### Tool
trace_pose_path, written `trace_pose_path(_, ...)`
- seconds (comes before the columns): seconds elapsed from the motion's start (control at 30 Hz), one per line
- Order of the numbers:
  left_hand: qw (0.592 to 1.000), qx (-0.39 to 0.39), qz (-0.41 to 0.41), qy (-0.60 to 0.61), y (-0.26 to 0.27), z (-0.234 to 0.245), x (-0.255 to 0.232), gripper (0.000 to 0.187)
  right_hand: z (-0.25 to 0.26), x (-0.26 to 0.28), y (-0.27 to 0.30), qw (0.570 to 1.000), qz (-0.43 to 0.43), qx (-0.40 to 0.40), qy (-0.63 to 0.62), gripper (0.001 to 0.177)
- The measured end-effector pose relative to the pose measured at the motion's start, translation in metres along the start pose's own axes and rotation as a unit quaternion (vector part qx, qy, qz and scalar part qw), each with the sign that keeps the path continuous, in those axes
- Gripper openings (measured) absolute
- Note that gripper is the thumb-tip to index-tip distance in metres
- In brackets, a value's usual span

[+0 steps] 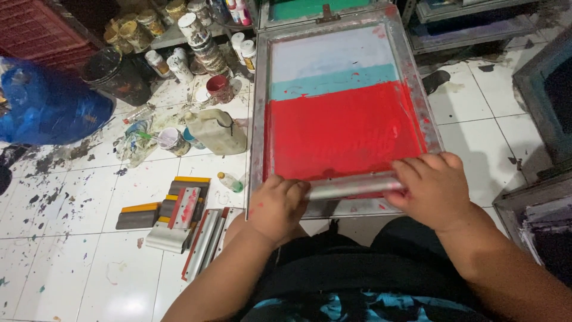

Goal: The person uses a squeegee to spread red ink across a screen printing frame. They repeatedly pull the squeegee across the frame to ensure even coverage of the ink.

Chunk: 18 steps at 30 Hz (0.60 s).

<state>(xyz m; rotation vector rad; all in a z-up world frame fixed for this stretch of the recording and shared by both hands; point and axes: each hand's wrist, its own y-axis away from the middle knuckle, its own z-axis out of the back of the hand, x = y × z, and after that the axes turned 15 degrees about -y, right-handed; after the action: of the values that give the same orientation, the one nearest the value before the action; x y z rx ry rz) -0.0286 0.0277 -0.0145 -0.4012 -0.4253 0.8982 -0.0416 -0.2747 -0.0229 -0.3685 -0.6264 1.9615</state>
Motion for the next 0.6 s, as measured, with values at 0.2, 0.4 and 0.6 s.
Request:
trace_pose_path(0.2,0.937,0.3,0.071,0.163,-0.048,0.038,0.026,0.037,0.014,-0.012,-0.036,0.953,-0.115,0.271,-0.073,0.047)
trace_pose_path(0.4,0.892,0.4,0.126,0.171,-0.063,-0.013,0.048,0.059,0.002,-0.003,-0.058,0.923,-0.175,0.301,-0.165,0.056)
trace_pose_path(0.6,0.863,0.461,0.139,0.155,-0.073,-0.059,0.06,0.064,-0.016,-0.015,-0.083,0.897,-0.206,0.367,-0.137,0.053)
